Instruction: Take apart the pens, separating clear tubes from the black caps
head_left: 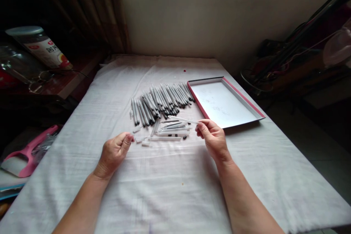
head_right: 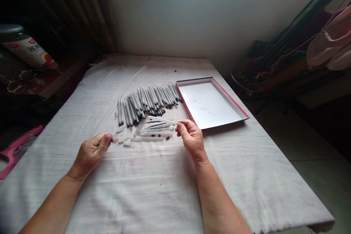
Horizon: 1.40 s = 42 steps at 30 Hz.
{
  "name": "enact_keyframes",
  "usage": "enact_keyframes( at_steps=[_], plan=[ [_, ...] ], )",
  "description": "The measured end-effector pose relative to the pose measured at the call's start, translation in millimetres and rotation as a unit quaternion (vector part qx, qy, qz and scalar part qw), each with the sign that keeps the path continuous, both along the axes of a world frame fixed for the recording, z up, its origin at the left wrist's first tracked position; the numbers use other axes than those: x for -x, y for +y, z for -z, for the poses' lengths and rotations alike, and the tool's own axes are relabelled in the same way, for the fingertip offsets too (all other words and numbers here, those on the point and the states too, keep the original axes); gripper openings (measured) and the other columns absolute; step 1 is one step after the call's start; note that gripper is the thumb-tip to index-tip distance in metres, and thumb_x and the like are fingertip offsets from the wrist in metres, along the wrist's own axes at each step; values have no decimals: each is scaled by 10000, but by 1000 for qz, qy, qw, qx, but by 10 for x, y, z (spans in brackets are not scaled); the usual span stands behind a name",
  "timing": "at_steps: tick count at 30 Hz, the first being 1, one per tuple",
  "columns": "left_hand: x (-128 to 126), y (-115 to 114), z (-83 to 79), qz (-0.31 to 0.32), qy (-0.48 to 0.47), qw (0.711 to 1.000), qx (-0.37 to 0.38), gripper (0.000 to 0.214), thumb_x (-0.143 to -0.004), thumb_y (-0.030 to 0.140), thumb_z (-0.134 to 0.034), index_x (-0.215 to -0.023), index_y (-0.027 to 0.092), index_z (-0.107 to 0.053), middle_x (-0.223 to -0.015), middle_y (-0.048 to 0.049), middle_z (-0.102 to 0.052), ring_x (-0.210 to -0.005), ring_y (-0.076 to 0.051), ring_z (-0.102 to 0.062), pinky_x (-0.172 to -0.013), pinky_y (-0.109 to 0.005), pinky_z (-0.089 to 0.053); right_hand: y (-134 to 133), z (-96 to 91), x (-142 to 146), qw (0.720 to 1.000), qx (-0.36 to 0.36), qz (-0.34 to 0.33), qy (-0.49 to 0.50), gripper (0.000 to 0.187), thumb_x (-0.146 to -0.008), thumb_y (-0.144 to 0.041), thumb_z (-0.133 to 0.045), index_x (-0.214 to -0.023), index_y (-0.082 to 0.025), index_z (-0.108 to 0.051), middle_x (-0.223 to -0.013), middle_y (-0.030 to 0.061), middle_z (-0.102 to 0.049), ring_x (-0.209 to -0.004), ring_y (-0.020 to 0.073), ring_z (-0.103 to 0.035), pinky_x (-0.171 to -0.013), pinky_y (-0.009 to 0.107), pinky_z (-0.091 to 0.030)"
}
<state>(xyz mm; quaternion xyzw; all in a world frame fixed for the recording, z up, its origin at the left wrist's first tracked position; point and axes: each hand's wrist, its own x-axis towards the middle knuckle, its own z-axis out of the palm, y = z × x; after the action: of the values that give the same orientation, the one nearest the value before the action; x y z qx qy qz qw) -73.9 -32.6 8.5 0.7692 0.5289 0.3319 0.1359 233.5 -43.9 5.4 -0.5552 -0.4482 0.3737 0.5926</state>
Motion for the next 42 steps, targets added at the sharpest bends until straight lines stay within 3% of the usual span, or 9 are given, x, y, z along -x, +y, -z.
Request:
enact_keyframes(
  at_steps=[7, 11, 17, 25, 33, 42],
  plan=[
    [-72, 88, 85, -9, 72, 988, -133, 273, -959, 393, -499, -972, 190, -681, -911, -62, -716, -855, -195, -660, -799, -299, -491, -19, 125, 131, 972, -46, -56, -225, 146, -838, -323, -617, -833, -215, -714, -908, 63, -692, -828, 193, -638, -609, 266, -482],
    [-42, 106, 148, -3, 128, 984, -126, 287, -966, 397, -477, -1045, 216, -686, -963, -64, -705, -908, -225, -639, -820, -350, -462, -33, 153, 108, 955, -64, -68, -281, 108, -839, -289, -615, -840, -228, -704, -940, 73, -676, -921, 216, -635, -739, 312, -524],
    [-50, 105, 192, 9, 133, 985, -112, 307, -975, 389, -459, -1114, 216, -672, -999, -70, -693, -943, -230, -628, -825, -359, -451, -34, 196, 103, 937, -72, -66, -335, 89, -800, -251, -631, -846, -239, -706, -994, 79, -681, -990, 245, -630, -911, 403, -497],
    [-151, 347, 67, 7, 202, 970, -137, 241, -936, 227, -502, -1053, 246, -712, -1018, -59, -703, -928, -230, -615, -803, -356, -458, -25, 209, 116, 940, -78, -50, -329, 97, -806, -263, -613, -812, -231, -704, -952, 75, -698, -932, 231, -649, -785, 343, -535],
    [-260, 871, -103, 112, 371, 903, -183, 183, -865, 163, -597, -970, 242, -724, -991, -64, -699, -880, -236, -614, -745, -343, -448, -27, 203, 104, 939, -92, -29, -329, 113, -818, -247, -586, -784, -231, -693, -913, 61, -716, -888, 216, -663, -698, 307, -528],
    [-217, 1023, -92, 192, 397, 864, -244, 212, -873, 51, -516, -969, 164, -668, -1015, -83, -699, -905, -212, -613, -785, -329, -427, -21, 204, 123, 939, -106, -28, -326, 120, -833, -242, -575, -796, -227, -688, -912, 63, -725, -870, 217, -668, -672, 310, -522]
  ],
)
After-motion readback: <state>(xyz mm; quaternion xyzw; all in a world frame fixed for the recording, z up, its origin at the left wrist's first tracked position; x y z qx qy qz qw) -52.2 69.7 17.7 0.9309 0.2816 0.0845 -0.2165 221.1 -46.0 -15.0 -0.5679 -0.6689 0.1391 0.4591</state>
